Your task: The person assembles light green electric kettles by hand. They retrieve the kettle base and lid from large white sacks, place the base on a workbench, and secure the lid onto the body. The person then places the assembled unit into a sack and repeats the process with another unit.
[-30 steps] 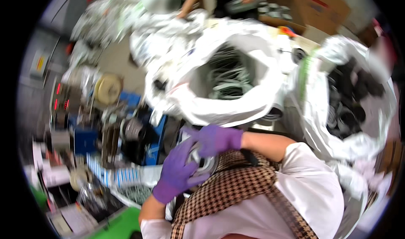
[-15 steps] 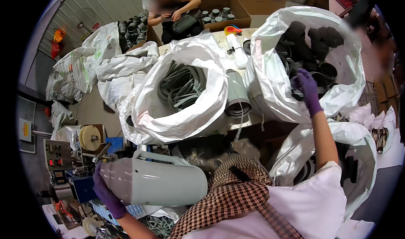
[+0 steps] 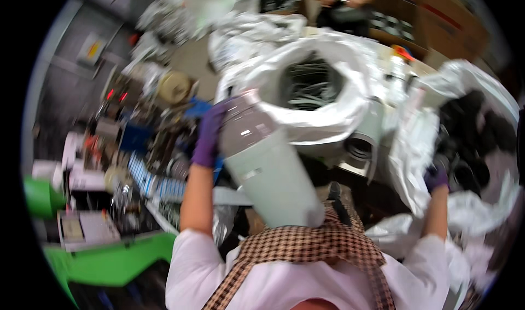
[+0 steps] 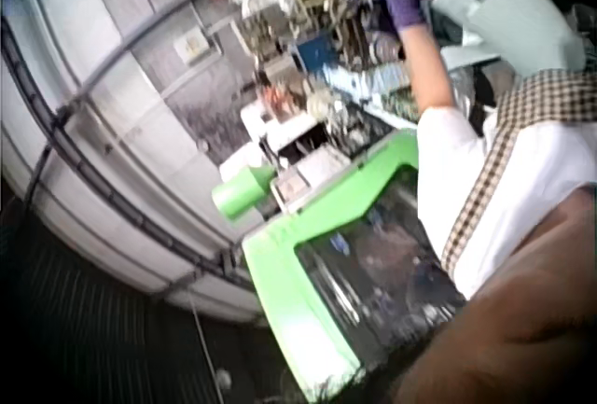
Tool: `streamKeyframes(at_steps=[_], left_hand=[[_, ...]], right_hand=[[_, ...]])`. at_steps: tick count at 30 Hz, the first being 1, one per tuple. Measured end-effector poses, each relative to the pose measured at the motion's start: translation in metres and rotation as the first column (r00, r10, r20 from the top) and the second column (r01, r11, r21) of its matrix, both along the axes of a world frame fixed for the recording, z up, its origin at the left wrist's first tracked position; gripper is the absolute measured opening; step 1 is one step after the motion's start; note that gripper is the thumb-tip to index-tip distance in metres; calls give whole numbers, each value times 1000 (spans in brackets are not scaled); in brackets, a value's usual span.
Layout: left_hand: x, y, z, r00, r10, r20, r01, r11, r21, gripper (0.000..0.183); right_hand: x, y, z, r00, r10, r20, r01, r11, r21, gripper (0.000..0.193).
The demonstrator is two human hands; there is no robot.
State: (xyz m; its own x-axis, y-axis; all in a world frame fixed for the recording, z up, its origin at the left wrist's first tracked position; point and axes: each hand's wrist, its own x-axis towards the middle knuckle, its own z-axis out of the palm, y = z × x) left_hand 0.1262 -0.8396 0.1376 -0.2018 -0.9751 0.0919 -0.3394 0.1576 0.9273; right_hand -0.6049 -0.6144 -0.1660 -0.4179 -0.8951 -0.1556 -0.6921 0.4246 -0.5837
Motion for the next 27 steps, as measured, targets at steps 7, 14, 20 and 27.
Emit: streamKeyframes(at_steps=[7,14,20,27], left_hand=[[-38,2,7,957,194,214,-204,979,25,61],[-32,15,18,896,-18,-444,101,981,163,76],[4,26,30,691,-162,-704,284,957,58,114],[114,64,17,568,-187,-801,259,965,-42,94]], right_hand=[[22,21,100,942,-127,311,239,903,-358,51],[237,-102,299,643,350,681,244,749,-616,45],[489,-176,303,-91,686,722,203,723,-661,26],[622,-171,274,91,670,737,38,737,-675,9]])
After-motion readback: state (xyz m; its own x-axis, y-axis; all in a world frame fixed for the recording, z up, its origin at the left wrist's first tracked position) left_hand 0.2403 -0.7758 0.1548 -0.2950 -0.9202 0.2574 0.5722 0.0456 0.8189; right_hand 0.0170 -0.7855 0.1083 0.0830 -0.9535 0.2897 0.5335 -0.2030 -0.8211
